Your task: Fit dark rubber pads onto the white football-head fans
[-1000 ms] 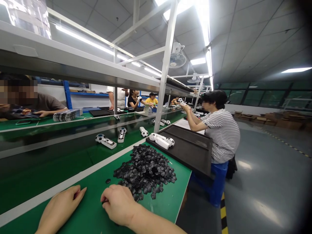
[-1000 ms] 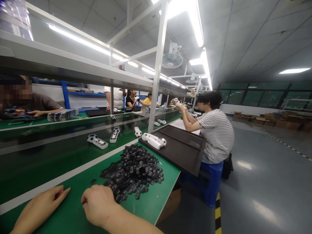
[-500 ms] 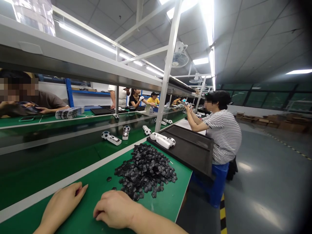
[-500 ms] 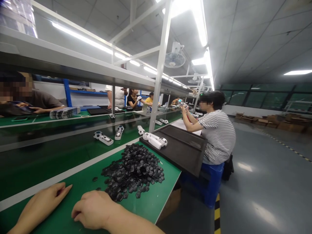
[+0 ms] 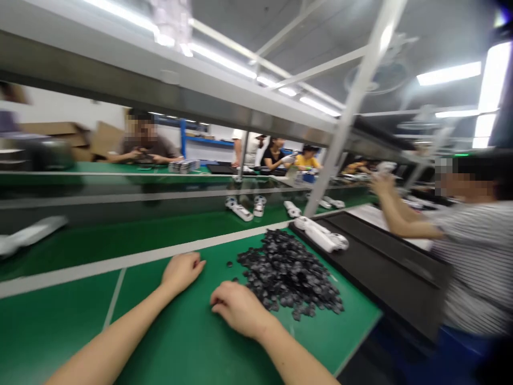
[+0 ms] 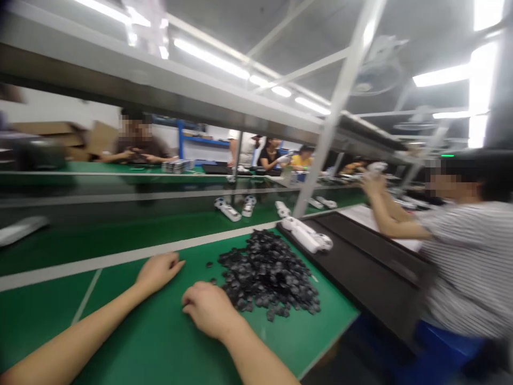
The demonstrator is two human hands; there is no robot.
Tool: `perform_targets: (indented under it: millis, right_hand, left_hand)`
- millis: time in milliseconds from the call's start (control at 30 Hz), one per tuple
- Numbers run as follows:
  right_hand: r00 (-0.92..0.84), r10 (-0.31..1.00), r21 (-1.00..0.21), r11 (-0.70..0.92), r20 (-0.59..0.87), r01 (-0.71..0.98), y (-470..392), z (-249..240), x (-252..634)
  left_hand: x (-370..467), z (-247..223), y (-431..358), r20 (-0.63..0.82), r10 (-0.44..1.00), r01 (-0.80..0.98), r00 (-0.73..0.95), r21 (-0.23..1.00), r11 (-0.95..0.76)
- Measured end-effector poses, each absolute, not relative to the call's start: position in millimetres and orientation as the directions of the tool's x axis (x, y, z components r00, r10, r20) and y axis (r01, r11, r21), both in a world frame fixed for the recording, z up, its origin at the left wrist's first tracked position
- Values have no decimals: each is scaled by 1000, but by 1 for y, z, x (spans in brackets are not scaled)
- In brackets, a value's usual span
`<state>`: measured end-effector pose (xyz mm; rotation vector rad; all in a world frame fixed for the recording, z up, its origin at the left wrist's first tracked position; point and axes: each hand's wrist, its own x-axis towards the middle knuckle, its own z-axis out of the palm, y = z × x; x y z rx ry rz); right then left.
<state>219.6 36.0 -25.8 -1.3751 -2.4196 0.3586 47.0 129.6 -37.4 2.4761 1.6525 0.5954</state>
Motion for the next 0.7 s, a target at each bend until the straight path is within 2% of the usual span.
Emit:
perform_targets:
  millis: [100, 200, 367, 467, 567, 700]
  right_hand:
    - [-478, 865, -446, 492, 153, 748, 35, -24, 222]
    - [-479, 872, -463, 466, 100, 754, 39, -26, 223]
    - [-542, 838, -462, 505, 61, 729, 40, -33, 223]
    - [-565, 824, -464, 517, 43, 719, 40, -37, 224]
    - [-571, 820, -472, 516, 31, 715, 42, -41, 226]
    - [-563, 825, -502, 502, 36, 704, 43, -43, 227]
  left_hand:
    - [43, -37, 129, 297, 916, 873, 269, 327, -362]
    - [11, -32, 142, 332, 929, 903, 165, 327, -277]
    - [-101, -6, 160, 364, 913, 949, -185, 306, 71]
    - [-169, 8, 165, 341, 877, 928, -337, 276, 249]
    - [-217, 15, 164, 315, 859, 909, -404, 243, 339]
    - [-247, 18, 159, 266, 891, 924, -367, 216, 316]
